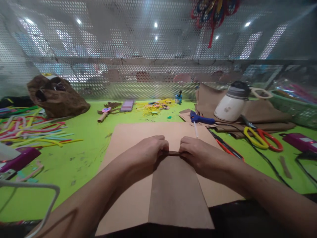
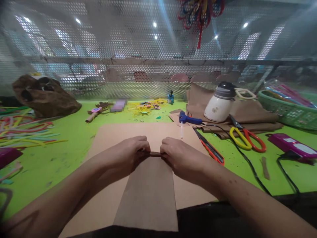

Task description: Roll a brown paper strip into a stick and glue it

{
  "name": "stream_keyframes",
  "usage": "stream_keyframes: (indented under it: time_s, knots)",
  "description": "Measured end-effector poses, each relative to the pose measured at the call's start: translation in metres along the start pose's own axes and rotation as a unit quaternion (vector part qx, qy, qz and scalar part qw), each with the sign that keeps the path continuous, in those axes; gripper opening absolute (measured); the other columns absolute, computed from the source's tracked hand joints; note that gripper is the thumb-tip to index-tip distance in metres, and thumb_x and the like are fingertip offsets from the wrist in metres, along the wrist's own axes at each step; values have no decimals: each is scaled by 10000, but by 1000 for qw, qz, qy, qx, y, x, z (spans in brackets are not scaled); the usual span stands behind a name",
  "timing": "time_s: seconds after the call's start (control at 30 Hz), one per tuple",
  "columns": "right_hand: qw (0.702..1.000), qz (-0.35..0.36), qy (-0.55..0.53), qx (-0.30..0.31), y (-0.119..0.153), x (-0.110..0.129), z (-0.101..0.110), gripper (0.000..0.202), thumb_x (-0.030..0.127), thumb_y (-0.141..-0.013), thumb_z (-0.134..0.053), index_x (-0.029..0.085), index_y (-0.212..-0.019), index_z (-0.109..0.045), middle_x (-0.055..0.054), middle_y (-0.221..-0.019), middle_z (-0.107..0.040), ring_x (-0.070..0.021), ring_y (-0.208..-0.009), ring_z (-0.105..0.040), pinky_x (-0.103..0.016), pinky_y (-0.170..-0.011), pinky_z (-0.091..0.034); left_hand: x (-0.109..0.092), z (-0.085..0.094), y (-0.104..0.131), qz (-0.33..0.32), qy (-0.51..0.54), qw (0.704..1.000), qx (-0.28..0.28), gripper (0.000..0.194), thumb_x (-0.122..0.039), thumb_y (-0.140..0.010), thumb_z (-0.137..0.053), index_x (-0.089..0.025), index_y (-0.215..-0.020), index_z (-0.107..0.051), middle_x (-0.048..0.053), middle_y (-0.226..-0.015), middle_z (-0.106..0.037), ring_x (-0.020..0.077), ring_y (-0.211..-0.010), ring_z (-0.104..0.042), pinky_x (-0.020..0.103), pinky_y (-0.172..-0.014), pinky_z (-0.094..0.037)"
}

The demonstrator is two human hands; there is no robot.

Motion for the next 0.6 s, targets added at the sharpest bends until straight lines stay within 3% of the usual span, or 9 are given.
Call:
stream_keyframes:
  time_s: [0.2, 0.6]
  knots:
    - [1000, 0, 6, 4, 6, -1, 1, 145, 101, -863, -521, 174, -836, -644, -36, -831, -561, -148, -739, -502, -262, -665, -390, 1, -2, 2, -10, 16, 999, 36, 238, -85, -718, -516, -220, -885, -618, 20, -880, -550, 149, -740, -509, 258, -651, -379]
    - [998, 20, 55, -16, 11, 16, 8, 179, 47, -858, -481, 175, -803, -593, -23, -814, -547, -154, -759, -483, -276, -648, -352, -1, 0, 4, 28, 21, 998, 50, 114, -199, -807, -498, -213, -812, -611, 17, -826, -535, 153, -703, -491, 271, -600, -343]
Point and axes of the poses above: each hand's wrist, its own y-axis away from the middle knuckle, its own z-axis out of the back of the hand, x = y × z, the point moved 10 cm from there along -y, towards the middle knuckle
